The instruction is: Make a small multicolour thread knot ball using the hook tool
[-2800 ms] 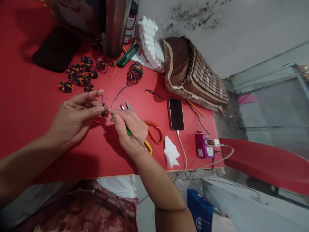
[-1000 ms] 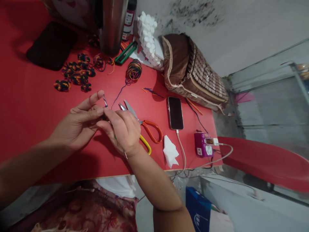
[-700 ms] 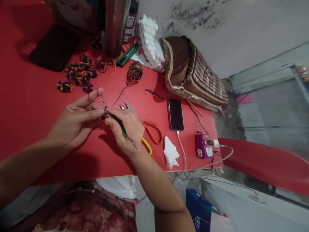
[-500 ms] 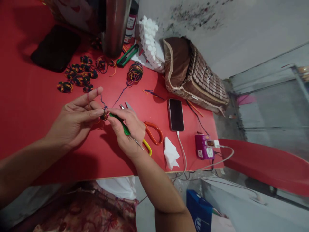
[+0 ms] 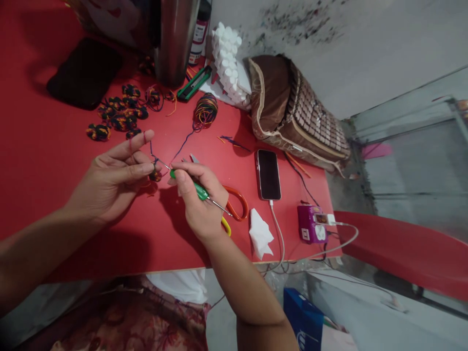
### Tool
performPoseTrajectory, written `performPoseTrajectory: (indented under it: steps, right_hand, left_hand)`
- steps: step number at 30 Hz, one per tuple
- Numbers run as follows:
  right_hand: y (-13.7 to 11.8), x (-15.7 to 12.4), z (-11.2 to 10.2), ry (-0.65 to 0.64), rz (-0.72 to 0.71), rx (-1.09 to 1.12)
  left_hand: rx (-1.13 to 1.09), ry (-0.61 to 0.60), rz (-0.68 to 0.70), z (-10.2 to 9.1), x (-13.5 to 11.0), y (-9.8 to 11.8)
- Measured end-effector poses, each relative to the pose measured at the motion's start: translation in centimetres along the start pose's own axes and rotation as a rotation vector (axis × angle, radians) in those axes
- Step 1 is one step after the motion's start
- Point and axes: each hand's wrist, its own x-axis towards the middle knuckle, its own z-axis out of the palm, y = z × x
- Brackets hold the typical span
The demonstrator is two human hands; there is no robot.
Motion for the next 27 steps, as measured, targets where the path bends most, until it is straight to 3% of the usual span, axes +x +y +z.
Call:
performPoseTrajectory:
  steps: [17, 27]
  right_hand:
    - [-0.3, 0.1, -0.3, 0.014, 0.028, 0.004]
    - [-0.9, 0.2, -0.5, -0.001, 0.018, 0.053]
  left_hand:
    - [0.010, -0.070, -0.028, -0.6, 0.2, 0.8]
    - [0.062, -0.027, -0.025, -0.3, 0.2, 1.5]
